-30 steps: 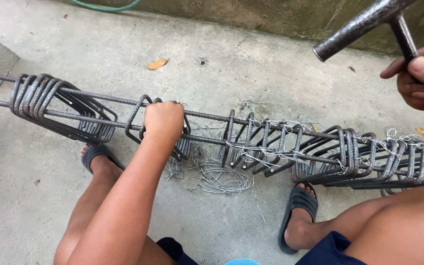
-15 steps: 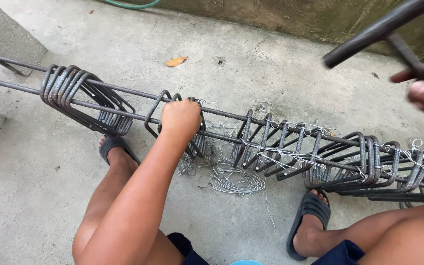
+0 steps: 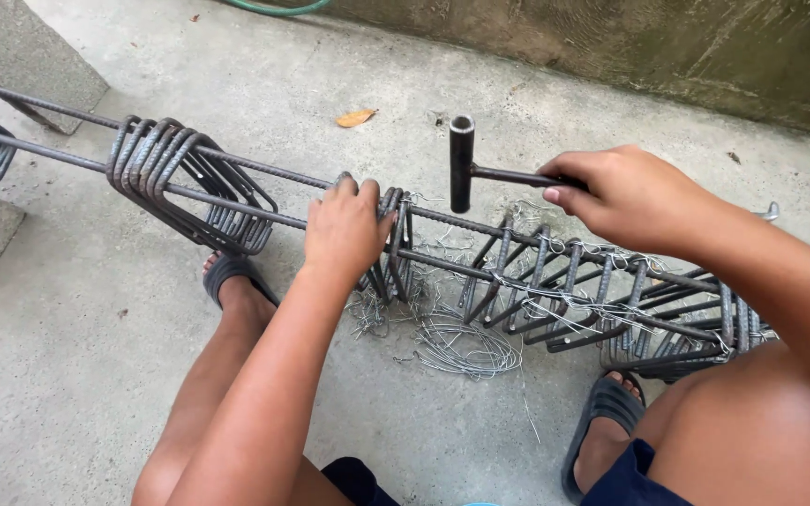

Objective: Tying metal stirrups to rebar rods using wire and a manual twisting tool to create a reinforcement cage

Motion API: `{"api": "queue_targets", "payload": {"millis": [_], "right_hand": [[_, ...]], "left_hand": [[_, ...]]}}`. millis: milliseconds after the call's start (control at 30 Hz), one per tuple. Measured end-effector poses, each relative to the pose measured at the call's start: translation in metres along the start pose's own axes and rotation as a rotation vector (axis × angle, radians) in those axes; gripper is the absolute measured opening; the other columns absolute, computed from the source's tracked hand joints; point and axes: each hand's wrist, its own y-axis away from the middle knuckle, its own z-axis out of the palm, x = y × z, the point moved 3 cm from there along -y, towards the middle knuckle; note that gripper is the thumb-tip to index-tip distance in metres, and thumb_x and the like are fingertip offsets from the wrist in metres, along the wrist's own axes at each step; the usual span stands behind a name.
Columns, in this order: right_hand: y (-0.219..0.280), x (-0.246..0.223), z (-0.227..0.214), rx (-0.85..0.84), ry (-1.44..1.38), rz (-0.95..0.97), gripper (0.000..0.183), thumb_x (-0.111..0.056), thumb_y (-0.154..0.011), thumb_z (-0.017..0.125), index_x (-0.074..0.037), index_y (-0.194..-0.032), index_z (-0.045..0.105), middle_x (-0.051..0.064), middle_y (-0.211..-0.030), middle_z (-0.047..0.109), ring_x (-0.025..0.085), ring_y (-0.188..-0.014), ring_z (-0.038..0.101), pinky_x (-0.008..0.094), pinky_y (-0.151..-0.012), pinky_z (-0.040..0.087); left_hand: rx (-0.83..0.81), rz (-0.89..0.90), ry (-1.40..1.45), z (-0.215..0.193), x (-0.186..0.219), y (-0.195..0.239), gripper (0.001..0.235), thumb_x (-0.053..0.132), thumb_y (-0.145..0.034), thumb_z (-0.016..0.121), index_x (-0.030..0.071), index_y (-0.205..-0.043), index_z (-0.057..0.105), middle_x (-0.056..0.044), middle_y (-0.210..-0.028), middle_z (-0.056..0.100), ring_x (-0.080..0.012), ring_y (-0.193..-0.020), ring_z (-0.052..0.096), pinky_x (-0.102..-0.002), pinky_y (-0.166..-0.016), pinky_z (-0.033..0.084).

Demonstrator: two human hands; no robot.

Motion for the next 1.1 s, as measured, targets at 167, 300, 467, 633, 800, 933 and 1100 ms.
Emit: {"api": "queue_targets", "payload": {"millis": [167, 300, 467, 633, 800, 933, 1100], "right_hand": [[-0.02, -0.016, 0.004, 0.013, -0.017, 0.007, 0.024, -0.02, -0.1, 0.061, -0.007, -0.117, 0.072, 0.012, -0.081, 0.079, 0.025, -0.051, 0.067, 0.037, -0.05, 0.051], [-0.024, -0.013, 0.014, -0.013, 0.021, 0.046, 0.025, -0.021, -0.099, 0.061, -0.007, -0.116, 0.072, 0.012, -0.077, 0.078, 0.025, -0.049, 0.065, 0.037, -0.048, 0.047], [-0.028, 0.009, 0.023, -0.034, 0.011, 0.122, 0.025, -0.023, -0.103, 0.059, -0.01, -0.122, 0.068, 0.01, -0.082, 0.078, 0.022, -0.054, 0.065, 0.034, -0.049, 0.047], [-0.026, 0.021, 0.023, -0.043, 0.008, 0.149, 0.023, -0.023, -0.103, 0.06, -0.008, -0.118, 0.069, 0.012, -0.078, 0.077, 0.024, -0.054, 0.065, 0.036, -0.05, 0.047], [-0.019, 0.032, 0.021, -0.037, 0.028, 0.133, 0.027, -0.024, -0.101, 0.061, -0.005, -0.119, 0.069, 0.013, -0.088, 0.078, 0.026, -0.059, 0.068, 0.038, -0.054, 0.051], [-0.009, 0.04, 0.015, -0.01, 0.021, 0.17, 0.029, -0.024, -0.102, 0.06, -0.005, -0.122, 0.068, 0.015, -0.086, 0.078, 0.026, -0.056, 0.067, 0.037, -0.052, 0.05], [0.009, 0.047, 0.011, -0.16, 0.153, 0.207, 0.031, -0.025, -0.099, 0.059, -0.02, -0.127, 0.071, 0.004, -0.086, 0.084, 0.02, -0.052, 0.071, 0.033, -0.051, 0.054]], "left_hand": [[-0.118, -0.009, 0.112, 0.003, -0.01, -0.007, 0.066, 0.042, -0.081, 0.071, 0.017, -0.14, 0.054, -0.022, -0.153, 0.04, -0.0407, -0.144, 0.029, -0.062, -0.11, 0.024], [-0.167, 0.038, 0.026, 0.001, -0.019, -0.013, 0.064, 0.034, -0.083, 0.065, 0.02, -0.143, 0.05, -0.021, -0.164, 0.029, -0.0432, -0.151, 0.017, -0.067, -0.12, 0.011], [-0.015, 0.073, -0.013, -0.003, -0.034, -0.013, 0.053, 0.033, -0.081, 0.069, 0.015, -0.13, 0.062, -0.021, -0.146, 0.047, -0.0398, -0.137, 0.039, -0.062, -0.109, 0.032], [0.047, 0.08, 0.166, -0.02, 0.008, -0.009, 0.028, 0.033, -0.094, 0.062, 0.01, -0.089, 0.076, -0.01, -0.097, 0.074, -0.0309, -0.096, 0.062, -0.046, -0.088, 0.046], [-0.262, -0.122, 0.105, 0.017, 0.037, -0.015, 0.033, 0.029, -0.096, 0.058, 0.006, -0.086, 0.078, -0.013, -0.085, 0.076, -0.0328, -0.071, 0.074, -0.043, -0.063, 0.058], [-0.293, -0.07, -0.102, 0.058, 0.034, -0.016, 0.02, 0.016, -0.09, 0.06, 0.013, -0.085, 0.08, -0.01, -0.084, 0.078, -0.0284, -0.075, 0.074, -0.041, -0.071, 0.05], [-0.068, 0.218, -0.144, 0.06, 0.017, -0.013, 0.022, 0.016, -0.089, 0.057, 0.01, -0.078, 0.075, -0.011, -0.075, 0.075, -0.0288, -0.065, 0.072, -0.04, -0.058, 0.054]]}}
